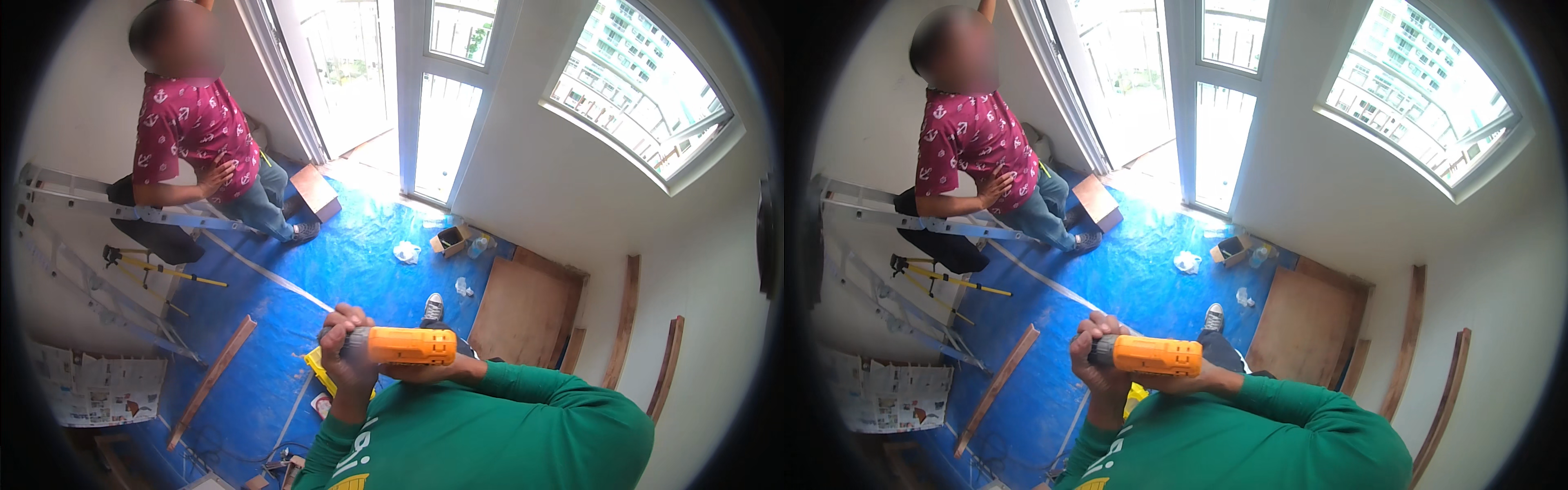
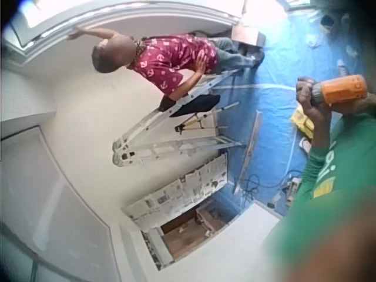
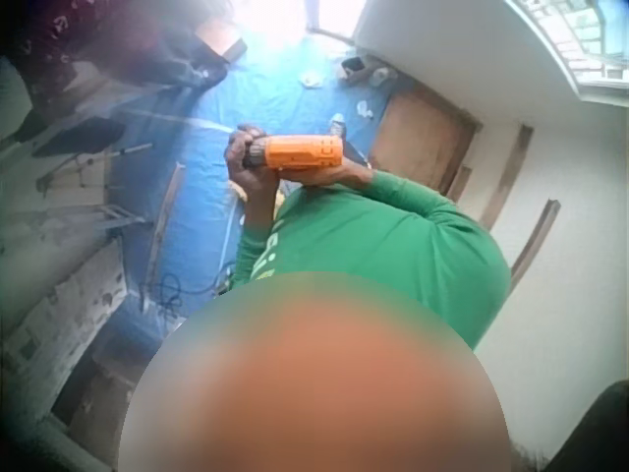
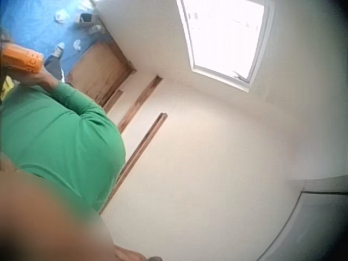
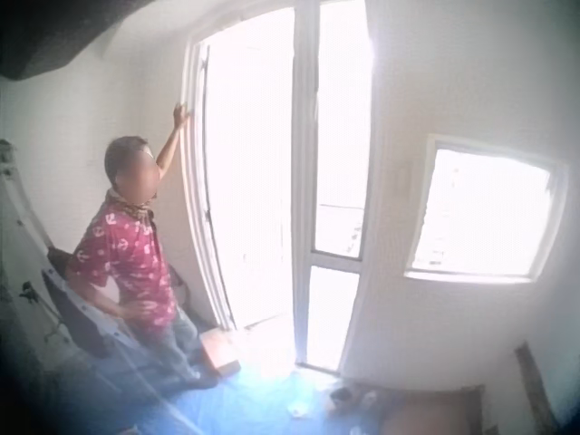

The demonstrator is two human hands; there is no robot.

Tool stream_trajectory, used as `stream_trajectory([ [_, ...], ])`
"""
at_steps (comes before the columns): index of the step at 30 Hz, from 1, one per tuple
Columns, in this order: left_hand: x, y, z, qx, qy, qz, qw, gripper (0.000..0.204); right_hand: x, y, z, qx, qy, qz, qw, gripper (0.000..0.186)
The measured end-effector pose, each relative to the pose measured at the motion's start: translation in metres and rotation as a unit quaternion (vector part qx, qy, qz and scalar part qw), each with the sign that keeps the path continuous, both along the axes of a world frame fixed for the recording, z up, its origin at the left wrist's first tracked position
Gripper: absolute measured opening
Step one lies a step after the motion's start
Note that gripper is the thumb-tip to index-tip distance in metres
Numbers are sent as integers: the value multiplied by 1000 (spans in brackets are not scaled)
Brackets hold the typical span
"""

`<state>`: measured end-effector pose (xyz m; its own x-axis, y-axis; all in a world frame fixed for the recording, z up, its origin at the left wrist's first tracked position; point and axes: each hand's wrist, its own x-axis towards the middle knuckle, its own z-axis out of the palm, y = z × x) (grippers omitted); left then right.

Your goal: The person positions curved wooden shelves against a wall, retrieves a cordless drill and screws from a toolbox, and fastens the shelves to the wall. They then use a red measuring tape to mark positions on the installed shelves.

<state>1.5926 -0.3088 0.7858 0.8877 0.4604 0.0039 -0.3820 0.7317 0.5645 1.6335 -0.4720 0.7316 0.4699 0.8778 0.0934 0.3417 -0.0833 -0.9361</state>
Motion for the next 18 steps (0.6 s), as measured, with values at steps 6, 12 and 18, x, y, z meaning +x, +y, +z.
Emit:
stream_trajectory([
  [6, 128, -43, 7, 37, 21, -59, 997, 19, 109, -58, 41, -28, 49, -86, 995, 32],
  [12, 200, -87, 17, 27, 8, -142, 989, 20, 174, -112, 53, -65, -89, -149, 983, 26],
  [18, 230, -95, 5, 178, -63, -153, 970, 15, 177, -112, 48, -87, -59, -237, 966, 24],
])
